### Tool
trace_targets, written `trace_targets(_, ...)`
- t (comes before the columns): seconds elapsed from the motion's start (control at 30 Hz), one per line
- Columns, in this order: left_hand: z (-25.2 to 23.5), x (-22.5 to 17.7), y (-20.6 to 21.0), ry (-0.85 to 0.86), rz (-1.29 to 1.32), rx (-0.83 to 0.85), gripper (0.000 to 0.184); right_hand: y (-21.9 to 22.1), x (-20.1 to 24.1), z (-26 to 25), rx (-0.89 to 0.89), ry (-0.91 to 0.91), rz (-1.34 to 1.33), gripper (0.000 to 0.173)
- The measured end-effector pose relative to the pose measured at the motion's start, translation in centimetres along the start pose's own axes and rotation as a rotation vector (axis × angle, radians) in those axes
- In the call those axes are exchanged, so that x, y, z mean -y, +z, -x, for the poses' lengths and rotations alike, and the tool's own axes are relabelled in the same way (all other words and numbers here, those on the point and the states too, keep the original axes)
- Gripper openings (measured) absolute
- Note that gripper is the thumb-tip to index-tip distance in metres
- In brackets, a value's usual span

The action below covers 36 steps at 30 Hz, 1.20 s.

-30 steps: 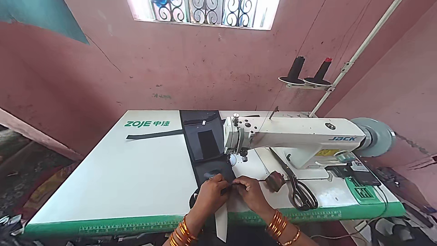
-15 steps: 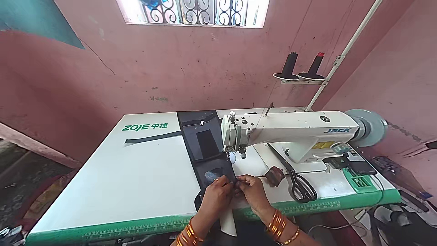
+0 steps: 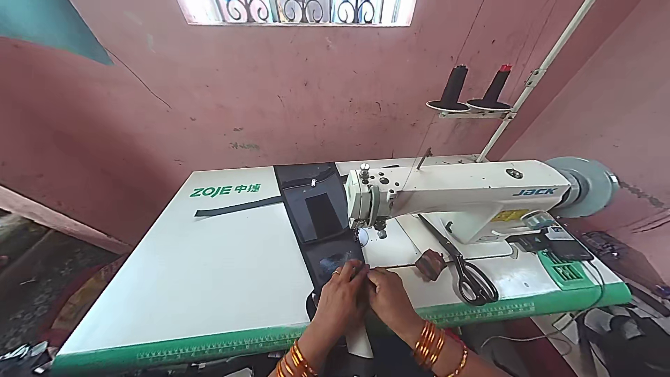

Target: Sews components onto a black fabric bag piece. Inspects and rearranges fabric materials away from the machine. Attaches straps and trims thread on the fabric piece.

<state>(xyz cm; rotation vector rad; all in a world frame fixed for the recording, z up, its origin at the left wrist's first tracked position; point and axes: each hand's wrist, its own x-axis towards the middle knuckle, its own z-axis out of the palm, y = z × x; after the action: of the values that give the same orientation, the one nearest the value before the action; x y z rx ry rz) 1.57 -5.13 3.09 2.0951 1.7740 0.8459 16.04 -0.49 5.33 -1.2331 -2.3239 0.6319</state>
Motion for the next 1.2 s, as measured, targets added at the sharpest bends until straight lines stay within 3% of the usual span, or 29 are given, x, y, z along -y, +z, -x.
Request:
trace_targets(0.07,0.0,-0.2,-0.4,0.000,-0.053,0.104,0.038,-0.8,-0.6,0.2,0.092,-0.030,-0.047,0.014)
trace_targets(0.13,0.4,0.1,-0.2,0.053,-0.058,0.084,0.034,-1.9,-1.2,0.0,0.181,-0.035,-0.118,0.015)
trace_targets(0.23,0.7,0.7,0.2,0.135,-0.080,-0.008,0.032,-1.4,-2.3,-1.5,-0.031,-0.209,-0.109,0.016)
trace_targets(0.33,0.5,1.7,0.9,0.250,-0.119,-0.138,0.030,0.4,-3.8,-3.9,-0.054,-0.401,-0.020,0.024)
trace_targets(0.43,-0.7,2.8,0.4,0.277,-0.131,-0.132,0.032,1.4,-4.6,-5.8,-0.096,-0.495,0.024,0.021)
trace_targets(0.7,-6.4,5.6,-1.6,0.223,-0.104,0.014,0.027,1.6,-5.4,-7.1,-0.210,-0.457,-0.059,0.024)
trace_targets(0.9,-7.5,6.9,-1.4,0.237,-0.039,-0.068,0.027,-1.9,-6.1,-4.0,-0.332,-0.485,-0.151,0.025)
trace_targets(0.97,-7.4,7.1,-1.1,0.213,0.026,-0.120,0.025,-5.1,-7.3,-2.1,-0.472,-0.432,-0.079,0.023)
trace_targets(1.07,-7.5,7.4,-0.8,0.212,0.051,-0.152,0.023,-11.0,-10.2,0.4,-0.697,-0.182,0.317,0.028)
trace_targets(1.13,-7.5,7.3,-1.0,0.190,0.054,-0.130,0.024,-13.7,-12.7,1.1,-0.645,0.079,0.513,0.035)
trace_targets(1.2,-7.6,7.2,-1.1,0.169,0.064,-0.114,0.024,-14.5,-14.6,1.3,-0.588,0.209,0.585,0.035)
